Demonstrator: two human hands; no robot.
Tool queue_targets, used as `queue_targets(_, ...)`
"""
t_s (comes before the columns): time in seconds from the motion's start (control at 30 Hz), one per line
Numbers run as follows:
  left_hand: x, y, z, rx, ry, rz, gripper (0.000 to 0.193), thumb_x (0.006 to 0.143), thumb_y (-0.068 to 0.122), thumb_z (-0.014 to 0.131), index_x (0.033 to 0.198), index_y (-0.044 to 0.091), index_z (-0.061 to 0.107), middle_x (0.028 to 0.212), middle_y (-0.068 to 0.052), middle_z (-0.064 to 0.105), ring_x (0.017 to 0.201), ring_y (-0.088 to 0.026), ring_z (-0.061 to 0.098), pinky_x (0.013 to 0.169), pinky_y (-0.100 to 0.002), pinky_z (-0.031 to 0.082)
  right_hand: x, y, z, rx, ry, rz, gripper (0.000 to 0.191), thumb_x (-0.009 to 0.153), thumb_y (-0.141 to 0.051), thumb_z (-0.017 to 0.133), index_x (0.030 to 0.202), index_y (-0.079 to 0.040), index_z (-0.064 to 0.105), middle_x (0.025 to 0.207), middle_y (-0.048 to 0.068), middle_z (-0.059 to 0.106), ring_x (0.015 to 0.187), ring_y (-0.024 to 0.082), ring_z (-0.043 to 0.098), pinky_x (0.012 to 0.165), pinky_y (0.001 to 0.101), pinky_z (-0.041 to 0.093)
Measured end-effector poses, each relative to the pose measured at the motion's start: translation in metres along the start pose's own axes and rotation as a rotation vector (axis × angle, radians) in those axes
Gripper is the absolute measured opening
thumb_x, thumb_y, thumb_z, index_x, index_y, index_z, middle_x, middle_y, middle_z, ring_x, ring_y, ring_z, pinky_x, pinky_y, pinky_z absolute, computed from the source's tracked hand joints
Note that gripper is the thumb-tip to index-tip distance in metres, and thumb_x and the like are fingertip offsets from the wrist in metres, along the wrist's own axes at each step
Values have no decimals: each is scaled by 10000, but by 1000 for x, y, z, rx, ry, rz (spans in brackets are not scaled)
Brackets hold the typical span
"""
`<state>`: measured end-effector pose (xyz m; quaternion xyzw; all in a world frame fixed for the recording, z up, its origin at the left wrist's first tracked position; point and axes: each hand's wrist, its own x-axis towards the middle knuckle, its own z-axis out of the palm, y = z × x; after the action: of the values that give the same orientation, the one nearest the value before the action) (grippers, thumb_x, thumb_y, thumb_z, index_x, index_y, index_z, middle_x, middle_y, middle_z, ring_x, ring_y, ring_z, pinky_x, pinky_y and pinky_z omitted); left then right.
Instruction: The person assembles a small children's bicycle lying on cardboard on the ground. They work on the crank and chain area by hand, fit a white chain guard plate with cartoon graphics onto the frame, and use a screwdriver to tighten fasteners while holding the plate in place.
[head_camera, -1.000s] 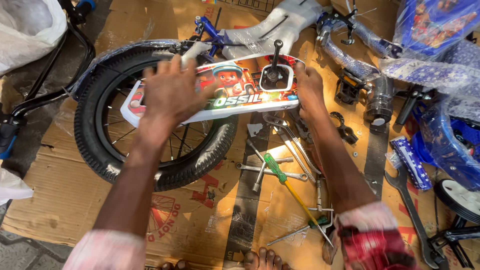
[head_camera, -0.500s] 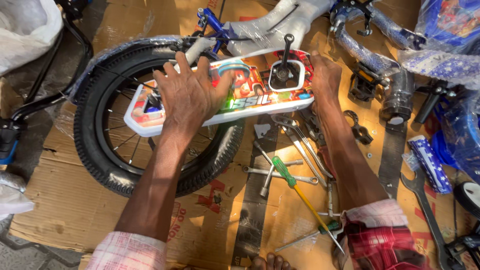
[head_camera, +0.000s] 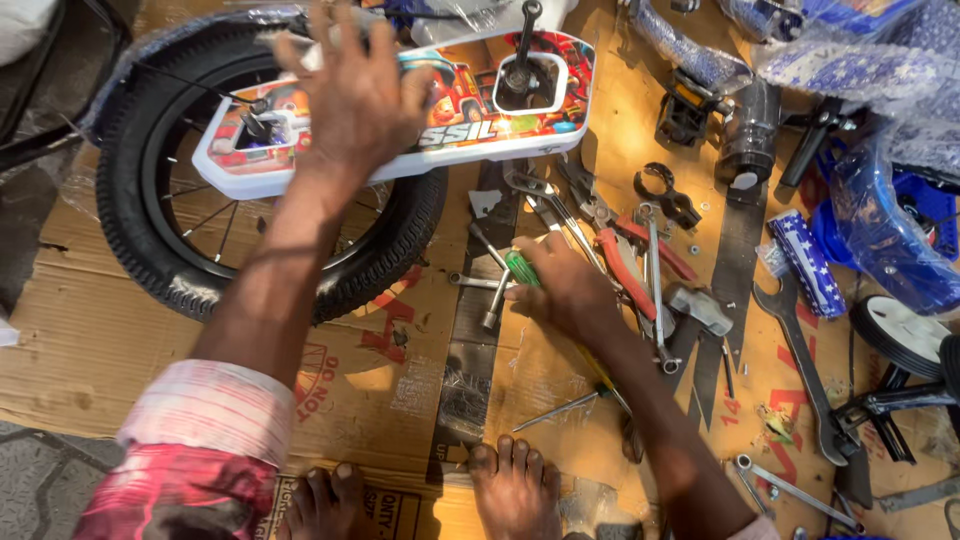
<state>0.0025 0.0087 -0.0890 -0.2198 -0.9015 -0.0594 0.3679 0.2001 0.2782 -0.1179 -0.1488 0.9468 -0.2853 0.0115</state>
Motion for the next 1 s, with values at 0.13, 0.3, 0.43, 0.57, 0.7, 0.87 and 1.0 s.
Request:
queue_targets(0.13,12,59,5,-307,-234,100,883,1008,750,596,1326,-73,539,1377,-403,487,1367,-519,436,1117,-755,271,7,-45,-40,-123,33,39,470,890,-204,712,1352,-164,634,1038,113,671,924,315,690,757,420,544)
queue_targets(0.3,36,107,23,-69,-449,76,1380,608,899,667,1500,-60,234,1419,-438,406,1322,-624,383,965,-865,226,-25,-55,-165,328,513,211,312,1004,-9,681,1302,-74,614,1071,68,675,917,152,711,766,320,577)
queue_targets(0.43,35,113,31,-54,-506,55,1447,585,919,718,1548,-41,225,1428,-425,410,1318,-641,381,936,-892,211,-80,-27,-175,560,680,477,245,959,-83,614,1203,-75,591,990,36,689,901,105,712,745,229,546)
queue_targets(0.57,31,118,33,-56,-517,-1,1410,621,955,708,1533,-12,240,1431,-430,408,1313,-644,378,964,-884,213,-109,-11,-148,670,648,605,254,968,-92,565,1221,-66,562,990,43,683,961,71,711,830,215,561)
queue_targets(0.7,32,121,30,-70,-364,7,1439,607,993,706,1532,-12,253,1432,-413,429,1328,-638,373,964,-894,211,-114,-12,-93,987,473,724,472,992,-14,608,1461,-29,658,999,121,614,703,142,491,562,287,361)
queue_targets(0.87,37,121,24,-172,-327,-14,1517,490,1007,737,1503,-12,249,1396,-415,428,1325,-660,350,956,-900,186,-128,-6,-66,492,426,571,446,979,-190,696,1389,-26,628,1175,124,724,978,125,662,834,287,544)
queue_targets(1.0,35,123,23,-172,-487,-39,1447,593,953,753,1574,29,229,1432,-415,421,1340,-635,356,989,-897,156,-124,-11,-76,309,353,622,408,956,-208,704,1334,-55,684,1034,104,756,886,137,677,783,297,541)
